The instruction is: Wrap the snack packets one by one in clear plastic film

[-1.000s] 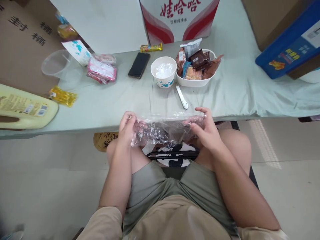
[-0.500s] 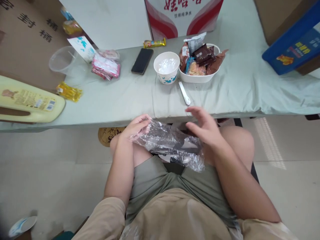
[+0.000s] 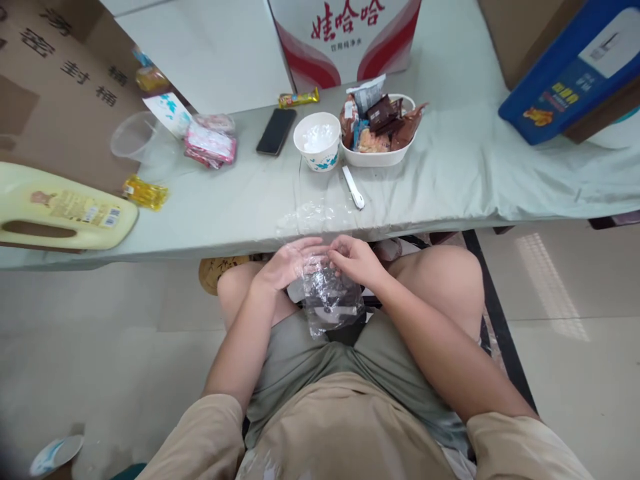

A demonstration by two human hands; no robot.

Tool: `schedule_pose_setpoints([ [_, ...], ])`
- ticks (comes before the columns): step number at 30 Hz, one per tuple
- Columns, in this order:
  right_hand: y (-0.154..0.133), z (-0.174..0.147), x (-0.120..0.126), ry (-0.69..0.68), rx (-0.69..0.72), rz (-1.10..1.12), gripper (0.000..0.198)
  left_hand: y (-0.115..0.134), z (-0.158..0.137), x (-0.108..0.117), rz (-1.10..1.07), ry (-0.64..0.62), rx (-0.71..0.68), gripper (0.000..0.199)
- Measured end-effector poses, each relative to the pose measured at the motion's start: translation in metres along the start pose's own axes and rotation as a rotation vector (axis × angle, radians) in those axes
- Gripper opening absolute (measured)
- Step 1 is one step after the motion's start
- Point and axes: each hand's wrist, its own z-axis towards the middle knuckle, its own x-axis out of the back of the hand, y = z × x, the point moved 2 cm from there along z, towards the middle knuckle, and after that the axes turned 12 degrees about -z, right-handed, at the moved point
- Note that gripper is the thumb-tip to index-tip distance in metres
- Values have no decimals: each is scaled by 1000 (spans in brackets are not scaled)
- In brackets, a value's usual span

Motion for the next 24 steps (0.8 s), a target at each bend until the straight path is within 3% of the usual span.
schedule_pose_setpoints([
  [3, 0, 2, 4, 61, 5, -2, 28, -10, 5, 0, 173, 122, 0, 49],
  [6, 0, 2, 6, 5, 13, -20, 32, -9, 9, 6, 262, 218, -82, 42],
  [9, 1, 1, 8, 42, 6, -70, 28, -4, 7, 10, 293, 196, -118, 47],
  [13, -2, 0, 10, 119, 87, 22, 39, 3, -2, 7, 194, 164, -168, 45],
  [17, -6, -2, 13, 178, 164, 105, 14, 11, -9, 1, 85, 150, -247, 40],
  [19, -3, 0, 16, 213, 149, 139, 13, 15, -9, 1, 105, 146, -261, 32],
  [21, 1, 3, 20, 270, 99, 199, 26, 18, -7, 2, 134, 124, -277, 27],
  [24, 8, 7, 22, 310, 47, 284, 54, 18, -3, 6, 136, 32, -295, 35],
])
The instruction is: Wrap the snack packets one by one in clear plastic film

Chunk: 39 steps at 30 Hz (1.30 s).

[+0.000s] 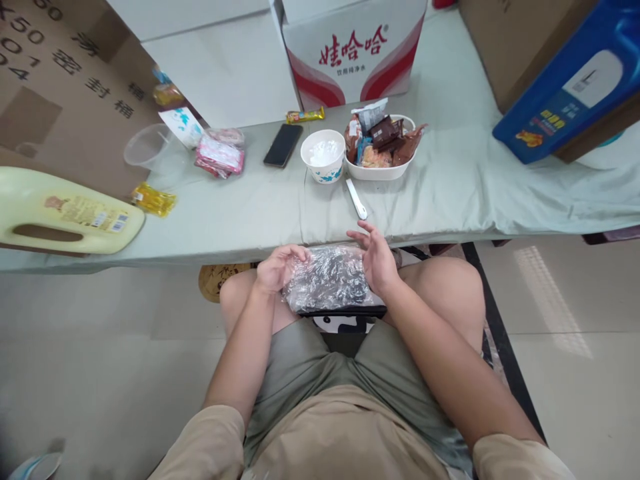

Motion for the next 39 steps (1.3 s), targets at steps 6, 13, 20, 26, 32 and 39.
schedule_pose_setpoints([
  [6, 5, -10, -14, -250, -133, -177, 87, -7, -1, 5, 112, 89, -68, 46],
  [13, 4, -8, -11, -81, 30, -66, 67, -23, -6, -4, -49, 272, 106, 97],
  [20, -1, -9, -6, -85, 188, -39, 65, -32, -4, -8, -208, 201, 184, 79],
  [26, -1, -12, -15, -182, 0, -71, 42, -19, -5, -6, -136, 326, -90, 98],
  [32, -6, -15, -12, -166, 67, -246, 27, -26, -3, -5, -56, 255, 153, 50],
  [39, -11, -20, -10, -87, 101, -340, 23, -24, -6, -3, 130, 211, 120, 50],
])
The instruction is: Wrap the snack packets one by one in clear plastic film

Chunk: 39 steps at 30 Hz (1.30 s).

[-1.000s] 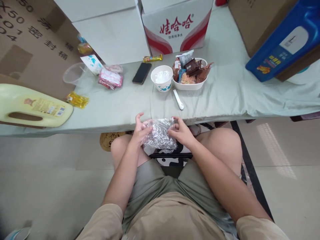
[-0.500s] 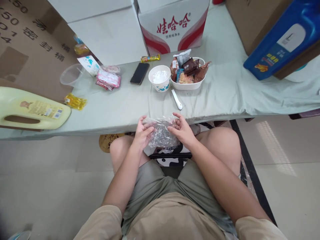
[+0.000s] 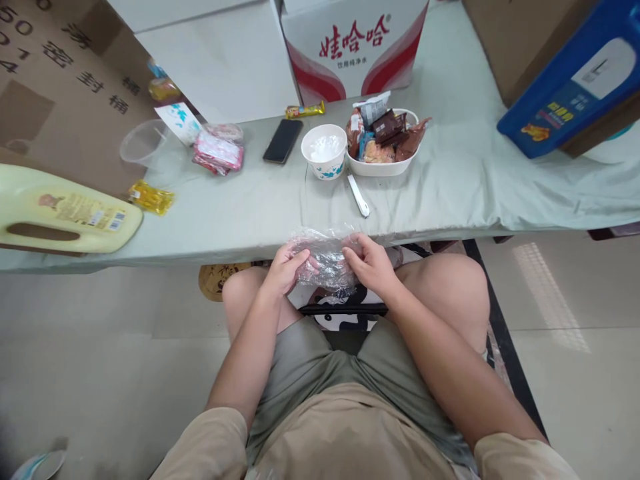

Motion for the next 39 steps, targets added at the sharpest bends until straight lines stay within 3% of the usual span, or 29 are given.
schedule_pose_setpoints([
  [3, 0, 0, 2, 13, -55, 165, 29, 5, -1, 6, 8, -37, 5, 48],
  [6, 1, 4, 6, 83, -72, 340, 20, 11, -1, 11, -63, -46, -33, 37],
  [10, 1, 9, 10, 15, 9, 438, 22, 22, 1, 14, -230, -16, -120, 25],
  [14, 4, 9, 9, -10, 92, 282, 55, 25, 3, 10, -335, -23, -134, 29],
  [16, 8, 8, 6, -1, 86, 112, 49, 23, 3, 7, -305, -33, -145, 36],
  [18, 11, 7, 3, 27, 89, -70, 31, 21, 4, 5, -280, -30, -184, 44],
  [22, 12, 4, -2, 12, 157, -260, 53, 20, 5, 7, -329, 38, -293, 56],
  [26, 8, 4, -1, -3, 241, -309, 47, 21, 4, 8, -342, 12, -291, 55],
  [28, 7, 5, -2, -36, 250, -257, 52, 21, 3, 7, -306, -56, -247, 54],
  [30, 9, 6, -8, -179, 196, -207, 54, 19, 4, 7, -262, -105, -227, 53],
  [32, 12, 7, -14, -292, 144, -256, 37, 19, 4, 9, -170, -73, -280, 50],
  [34, 14, 8, -17, -255, 137, -372, 20, 21, 2, 12, 14, 75, -416, 42],
  [36, 12, 8, -17, -152, 149, -441, 16, 24, -3, 11, 252, 222, -571, 28],
  [37, 11, 8, -17, -120, 153, -438, 17, 26, -6, 8, 368, 237, -623, 22],
  [39, 9, 8, -17, -115, 174, -376, 20, 25, -10, -3, 559, 119, -660, 19],
])
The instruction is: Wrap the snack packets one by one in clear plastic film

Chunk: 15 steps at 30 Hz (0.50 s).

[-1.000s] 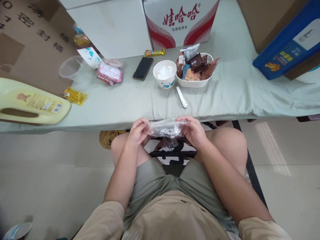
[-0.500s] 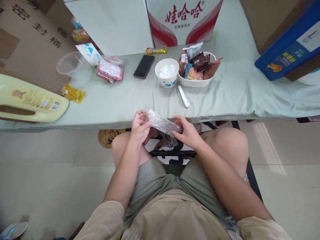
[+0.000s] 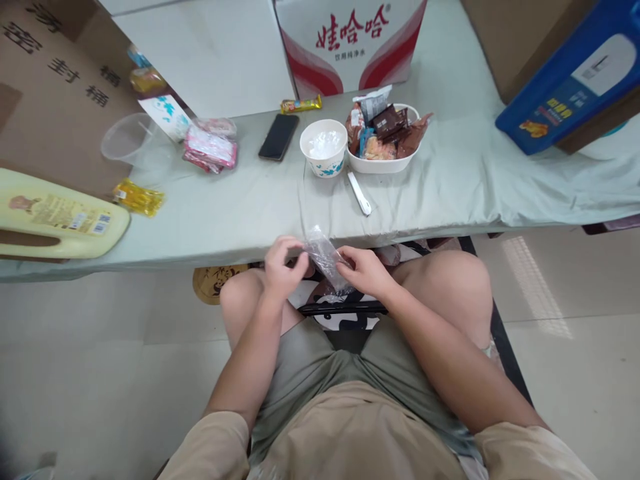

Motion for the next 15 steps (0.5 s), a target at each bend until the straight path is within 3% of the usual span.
schedule_pose_setpoints([
  [2, -2, 0, 0, -2, 57, 109, 22, 4, -3, -12, 39, -220, -26, 28],
  [4, -4, 0, 0, 0, 98, 213, 24, 2, -4, -21, 25, -351, 23, 36],
  [7, -2, -1, 0, 56, 22, 231, 22, -5, -4, -26, -16, -353, 148, 33],
  [9, 1, -3, 4, 184, -68, 168, 22, -8, -4, -25, -33, -311, 209, 31],
  [11, 2, -5, 7, 269, -91, 130, 34, -9, -3, -24, -60, -307, 255, 29],
  [13, 1, -6, 7, 210, -53, 154, 44, -7, -2, -23, -97, -332, 258, 26],
  [15, 1, -6, 5, 109, -42, 201, 38, -5, 0, -22, -144, -357, 240, 26],
])
